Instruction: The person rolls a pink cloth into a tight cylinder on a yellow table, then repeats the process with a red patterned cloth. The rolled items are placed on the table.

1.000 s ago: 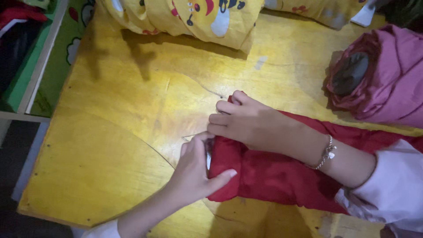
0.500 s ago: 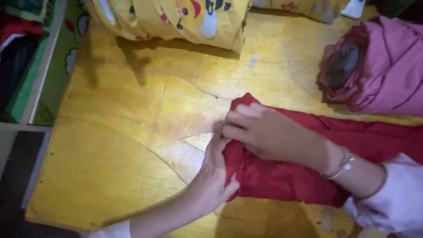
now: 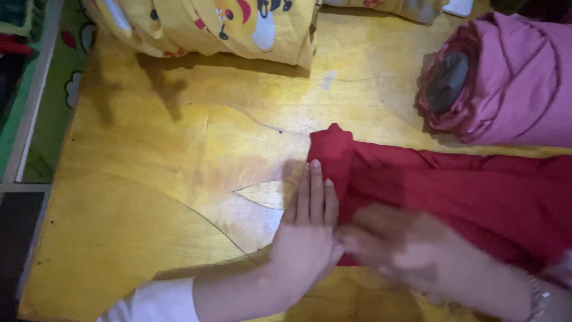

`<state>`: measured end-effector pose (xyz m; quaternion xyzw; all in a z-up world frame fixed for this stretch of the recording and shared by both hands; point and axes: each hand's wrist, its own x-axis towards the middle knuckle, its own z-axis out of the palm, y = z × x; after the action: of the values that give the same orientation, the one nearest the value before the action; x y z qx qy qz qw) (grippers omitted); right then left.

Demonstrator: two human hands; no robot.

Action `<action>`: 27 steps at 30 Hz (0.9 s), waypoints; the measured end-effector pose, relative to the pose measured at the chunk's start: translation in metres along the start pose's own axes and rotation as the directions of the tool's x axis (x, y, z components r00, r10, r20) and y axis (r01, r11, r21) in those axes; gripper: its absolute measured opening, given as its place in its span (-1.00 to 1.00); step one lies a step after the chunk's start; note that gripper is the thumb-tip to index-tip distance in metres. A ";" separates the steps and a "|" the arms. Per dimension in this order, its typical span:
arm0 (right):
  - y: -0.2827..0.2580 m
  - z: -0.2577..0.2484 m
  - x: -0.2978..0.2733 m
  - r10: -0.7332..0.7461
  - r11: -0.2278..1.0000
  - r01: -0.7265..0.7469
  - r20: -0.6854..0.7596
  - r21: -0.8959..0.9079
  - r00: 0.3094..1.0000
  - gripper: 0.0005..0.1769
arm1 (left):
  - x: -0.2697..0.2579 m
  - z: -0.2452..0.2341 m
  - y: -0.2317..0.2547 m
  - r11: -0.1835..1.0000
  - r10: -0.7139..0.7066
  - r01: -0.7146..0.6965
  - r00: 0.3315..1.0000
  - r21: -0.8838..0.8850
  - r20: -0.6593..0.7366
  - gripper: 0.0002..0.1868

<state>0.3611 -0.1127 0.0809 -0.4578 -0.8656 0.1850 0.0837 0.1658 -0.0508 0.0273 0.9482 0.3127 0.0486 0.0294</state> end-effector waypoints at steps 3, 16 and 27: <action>-0.020 0.028 -0.006 0.030 0.996 -0.016 -0.177 0.084 0.984 -0.51 | 0.010 -0.014 -0.015 0.995 0.094 -0.095 0.990 0.011 0.109 0.03; -0.064 0.051 0.005 0.213 0.965 -0.215 0.024 0.153 0.977 -0.33 | 0.078 -0.040 -0.075 0.726 0.661 -0.604 0.745 0.330 -0.088 -0.46; -0.062 0.066 0.012 0.506 0.738 -0.295 -0.207 0.607 0.838 -0.74 | 0.151 -0.016 -0.108 0.491 0.823 -0.632 0.563 -0.599 0.081 -0.21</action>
<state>0.2869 -0.1507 0.0449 -0.6176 -0.6224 0.3536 0.3257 0.2208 0.1267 0.0453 0.9363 -0.1627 -0.0365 0.3091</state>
